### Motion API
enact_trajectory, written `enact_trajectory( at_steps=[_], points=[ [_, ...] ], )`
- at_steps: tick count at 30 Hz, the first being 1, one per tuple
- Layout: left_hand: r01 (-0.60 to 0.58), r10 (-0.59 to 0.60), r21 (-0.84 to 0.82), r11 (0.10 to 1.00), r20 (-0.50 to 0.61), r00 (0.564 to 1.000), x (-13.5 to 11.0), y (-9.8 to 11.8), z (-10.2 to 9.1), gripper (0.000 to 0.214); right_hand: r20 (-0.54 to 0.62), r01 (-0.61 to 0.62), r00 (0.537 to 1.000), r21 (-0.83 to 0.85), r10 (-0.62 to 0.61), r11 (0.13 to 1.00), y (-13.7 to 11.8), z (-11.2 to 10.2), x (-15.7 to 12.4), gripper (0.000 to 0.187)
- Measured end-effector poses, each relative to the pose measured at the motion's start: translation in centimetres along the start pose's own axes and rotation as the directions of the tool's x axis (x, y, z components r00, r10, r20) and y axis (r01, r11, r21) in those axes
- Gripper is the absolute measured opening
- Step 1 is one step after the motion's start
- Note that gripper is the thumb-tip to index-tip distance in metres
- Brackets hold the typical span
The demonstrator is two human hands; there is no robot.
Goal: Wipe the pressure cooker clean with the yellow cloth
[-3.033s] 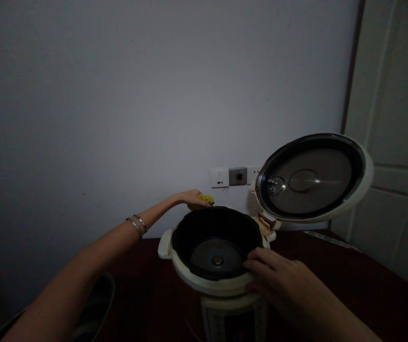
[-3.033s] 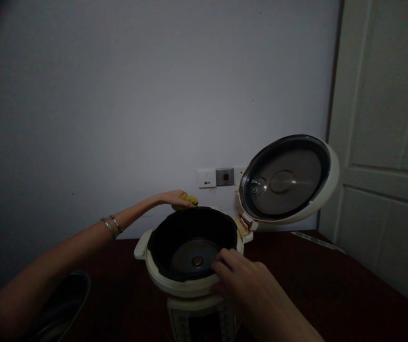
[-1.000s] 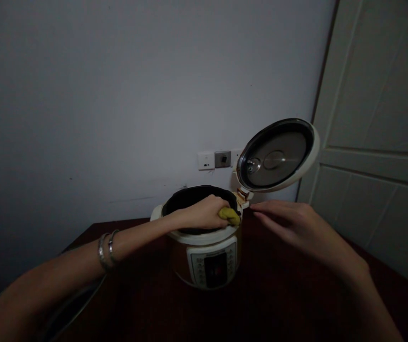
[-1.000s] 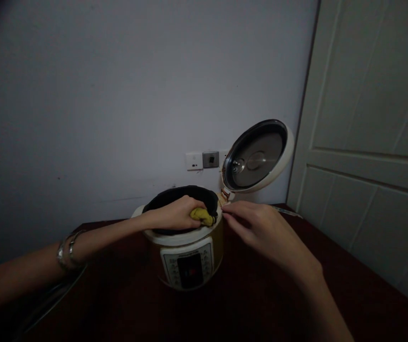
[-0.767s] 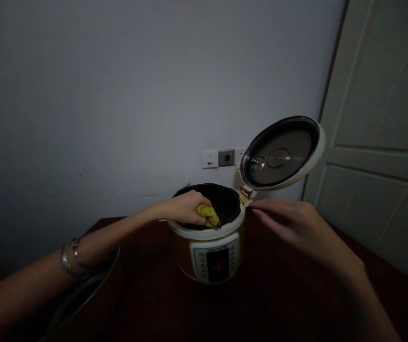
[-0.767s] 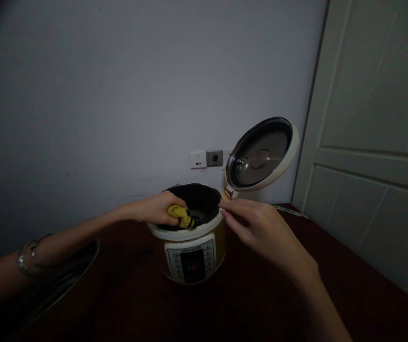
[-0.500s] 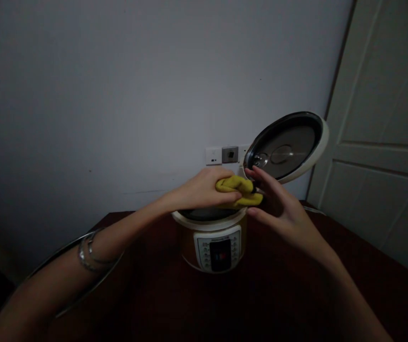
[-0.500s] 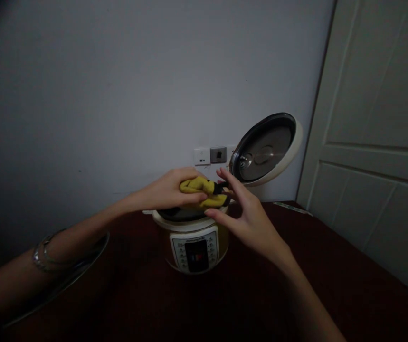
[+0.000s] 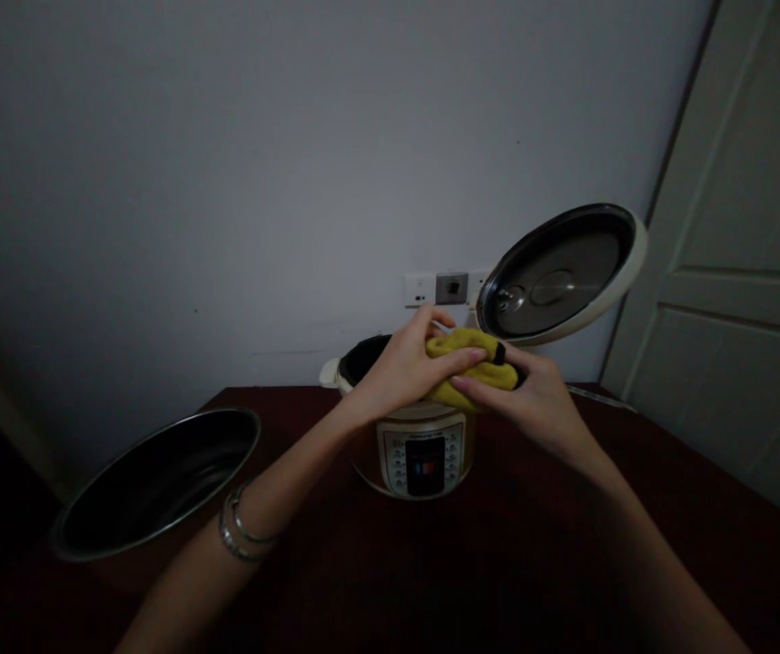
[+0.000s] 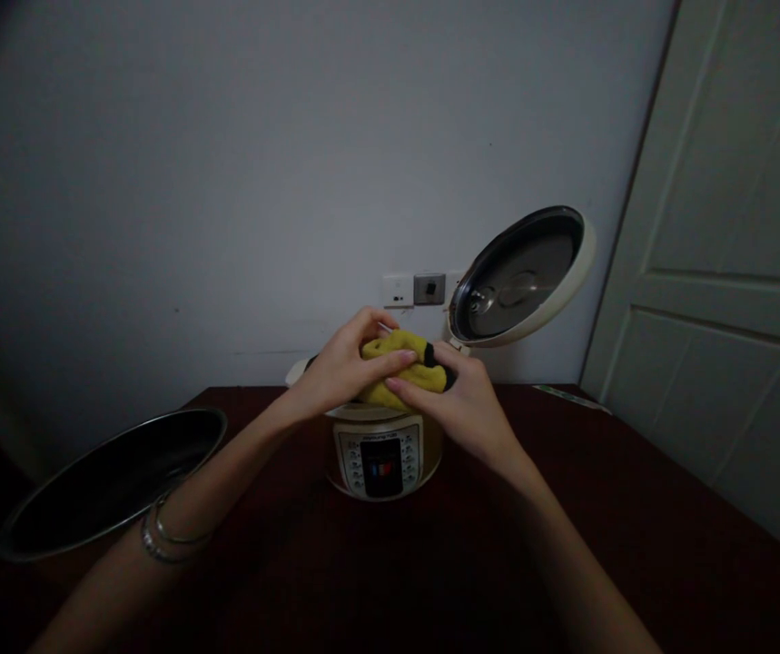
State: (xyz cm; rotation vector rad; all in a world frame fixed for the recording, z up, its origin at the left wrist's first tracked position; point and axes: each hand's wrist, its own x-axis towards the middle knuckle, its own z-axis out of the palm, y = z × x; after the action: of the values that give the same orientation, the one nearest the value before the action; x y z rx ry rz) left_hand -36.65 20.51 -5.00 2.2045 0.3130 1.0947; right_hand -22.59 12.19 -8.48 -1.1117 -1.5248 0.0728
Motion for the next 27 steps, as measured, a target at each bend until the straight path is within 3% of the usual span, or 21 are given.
enact_trajectory(
  at_steps=[3,5,6,8,9,10,11,14,19,27],
  points=[
    [-0.014,0.005,-0.060,0.998,-0.149,0.989,-0.9,-1.3,0.0,0.032,0.018,0.089,0.996,-0.140,-0.087,0.986,-0.1,-0.1,-0.1,0.022],
    [-0.046,0.006,-0.105,0.993,-0.351,0.936,-1.4,-2.7,-0.3,0.024,-0.011,0.144,0.989,-0.218,-0.150,0.965,0.0,-0.5,-0.1,0.022],
    [-0.069,0.012,-0.101,0.992,-0.482,0.876,-1.7,-3.5,-0.7,0.021,-0.029,0.158,0.985,-0.236,-0.169,0.959,0.0,-0.7,-0.2,0.023],
    [-0.099,0.054,-0.019,0.995,-0.729,0.682,-2.3,-5.4,-1.7,0.018,-0.048,0.158,0.983,-0.251,-0.175,0.955,0.0,-1.3,-0.3,0.025],
    [-0.092,0.088,0.042,0.995,-0.809,0.581,-2.6,-6.4,-2.3,0.018,-0.052,0.145,0.985,-0.260,-0.164,0.955,0.1,-1.6,-0.3,0.026],
    [-0.075,0.115,0.089,0.993,-0.851,0.512,-2.8,-7.4,-3.0,0.019,-0.051,0.128,0.988,-0.276,-0.147,0.953,0.3,-1.9,-0.4,0.027],
    [-0.055,0.130,0.118,0.992,-0.872,0.471,-3.0,-8.4,-3.7,0.019,-0.049,0.111,0.990,-0.298,-0.132,0.948,0.5,-2.2,-0.5,0.028],
    [-0.001,0.119,0.131,0.991,-0.896,0.428,-3.5,-11.0,-5.4,0.017,-0.040,0.097,0.992,-0.360,-0.119,0.928,1.6,-2.9,-0.8,0.038],
    [0.127,0.054,0.114,0.985,-0.912,0.406,-3.9,-14.1,-6.4,0.016,-0.091,0.134,0.977,-0.435,-0.191,0.890,4.4,-2.9,-1.8,0.050],
    [0.203,-0.232,-0.159,0.966,-0.878,0.419,-2.9,-17.9,-6.6,0.016,0.024,0.242,0.965,-0.463,-0.261,0.853,8.7,-1.7,-4.3,0.047]
  ],
)
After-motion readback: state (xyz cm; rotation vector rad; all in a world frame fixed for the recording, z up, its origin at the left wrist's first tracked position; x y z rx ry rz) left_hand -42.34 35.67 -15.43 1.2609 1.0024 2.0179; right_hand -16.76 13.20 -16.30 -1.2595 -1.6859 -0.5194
